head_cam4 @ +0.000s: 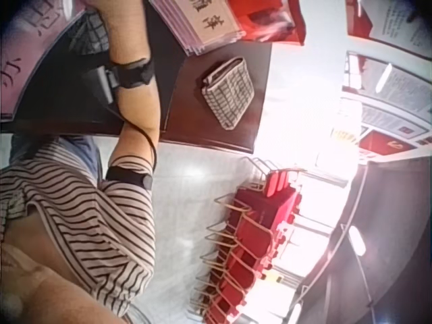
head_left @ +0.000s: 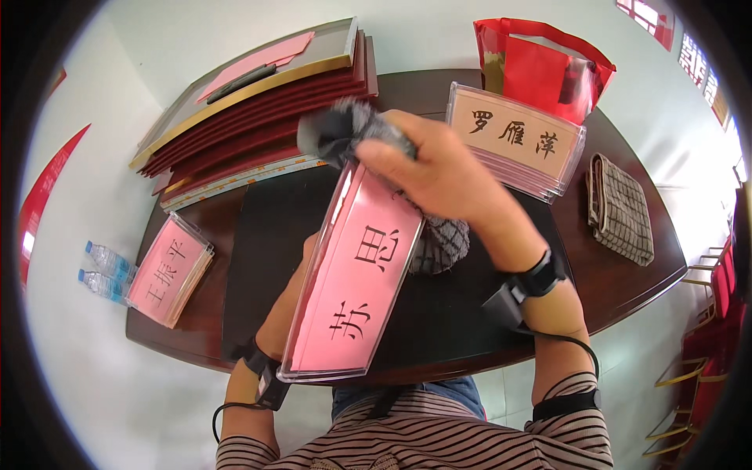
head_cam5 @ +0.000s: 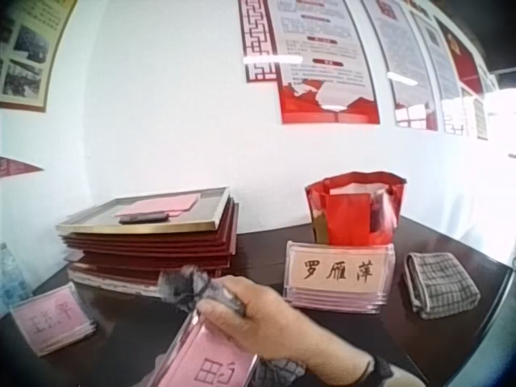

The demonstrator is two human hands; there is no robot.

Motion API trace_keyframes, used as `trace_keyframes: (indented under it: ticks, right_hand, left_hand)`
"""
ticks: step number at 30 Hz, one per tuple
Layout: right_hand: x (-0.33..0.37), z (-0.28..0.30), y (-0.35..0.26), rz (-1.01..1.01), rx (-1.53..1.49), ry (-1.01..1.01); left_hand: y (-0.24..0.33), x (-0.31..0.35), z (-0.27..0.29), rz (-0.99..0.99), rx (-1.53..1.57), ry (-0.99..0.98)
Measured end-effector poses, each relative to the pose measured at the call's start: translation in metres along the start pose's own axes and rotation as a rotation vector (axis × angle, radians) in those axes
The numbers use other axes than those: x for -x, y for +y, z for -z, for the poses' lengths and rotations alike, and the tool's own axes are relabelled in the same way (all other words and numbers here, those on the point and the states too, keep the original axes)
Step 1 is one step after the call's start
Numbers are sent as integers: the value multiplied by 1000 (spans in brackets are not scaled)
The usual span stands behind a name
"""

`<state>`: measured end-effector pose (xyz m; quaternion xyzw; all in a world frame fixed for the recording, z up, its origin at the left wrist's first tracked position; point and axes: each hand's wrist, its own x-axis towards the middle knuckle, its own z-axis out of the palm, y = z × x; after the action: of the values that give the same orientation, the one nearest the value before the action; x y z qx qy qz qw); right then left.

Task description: Cleaning plastic nameplate holders and inserting paper name cards into them.

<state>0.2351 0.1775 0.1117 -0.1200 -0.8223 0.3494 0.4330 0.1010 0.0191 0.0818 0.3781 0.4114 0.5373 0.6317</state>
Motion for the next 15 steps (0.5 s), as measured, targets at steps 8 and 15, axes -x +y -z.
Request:
trace_keyframes:
  ticks: [8,15]
  right_hand:
    - [-2,8,9,-202,-114,-109]
    - [0,7,11,-66,74,1]
  left_hand:
    - [-7,-13,-10,-48,-171,115]
    - [-14,-24,-1,-9,-48,77]
